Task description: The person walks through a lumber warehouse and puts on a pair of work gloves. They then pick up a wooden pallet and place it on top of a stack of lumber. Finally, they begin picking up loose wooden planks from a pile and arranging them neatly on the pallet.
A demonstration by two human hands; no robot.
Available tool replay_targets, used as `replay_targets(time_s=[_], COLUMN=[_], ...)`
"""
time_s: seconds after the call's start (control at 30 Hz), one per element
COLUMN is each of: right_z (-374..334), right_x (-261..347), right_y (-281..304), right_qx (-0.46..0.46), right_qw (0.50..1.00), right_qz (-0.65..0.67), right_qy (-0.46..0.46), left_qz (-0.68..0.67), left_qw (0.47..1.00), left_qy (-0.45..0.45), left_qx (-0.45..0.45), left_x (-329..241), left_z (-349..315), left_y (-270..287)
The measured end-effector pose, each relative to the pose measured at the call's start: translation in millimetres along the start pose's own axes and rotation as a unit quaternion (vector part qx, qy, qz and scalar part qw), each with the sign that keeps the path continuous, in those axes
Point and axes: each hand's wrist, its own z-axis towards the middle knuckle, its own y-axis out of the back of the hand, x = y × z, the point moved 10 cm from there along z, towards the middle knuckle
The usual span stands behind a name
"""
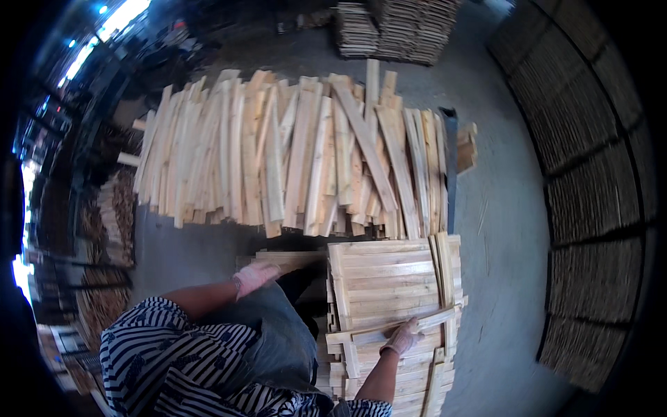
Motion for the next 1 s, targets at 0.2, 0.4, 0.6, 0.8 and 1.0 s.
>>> replay_targets(time_s=[0.2, 0.4, 0.6, 0.8, 1.0], right_z=[-47, -215, -226, -314, -378], right_x=[11, -25, 3, 261, 374], right_y=[-22, -108, -156, -246, -402], right_qx=[0.089, 0.449, 0.425, 0.404, 0.384], right_qw=[0.932, 0.810, 0.832, 0.774, 0.767], right_qz=[0.006, -0.218, -0.180, -0.117, -0.099], right_qy=[0.353, 0.307, 0.307, 0.473, 0.505], left_qz=[-0.274, -0.303, -0.110, -0.058, -0.123], left_qw=[0.939, 0.903, 0.924, 0.903, 0.894], left_qy=[0.154, 0.158, 0.186, 0.238, 0.229], left_qx=[-0.138, -0.260, -0.314, -0.352, -0.364], left_x=[48, 66, 62, 34, 71], left_z=[-29, -11, 104, 162, 177], left_y=[73, 159, 262, 319, 322])
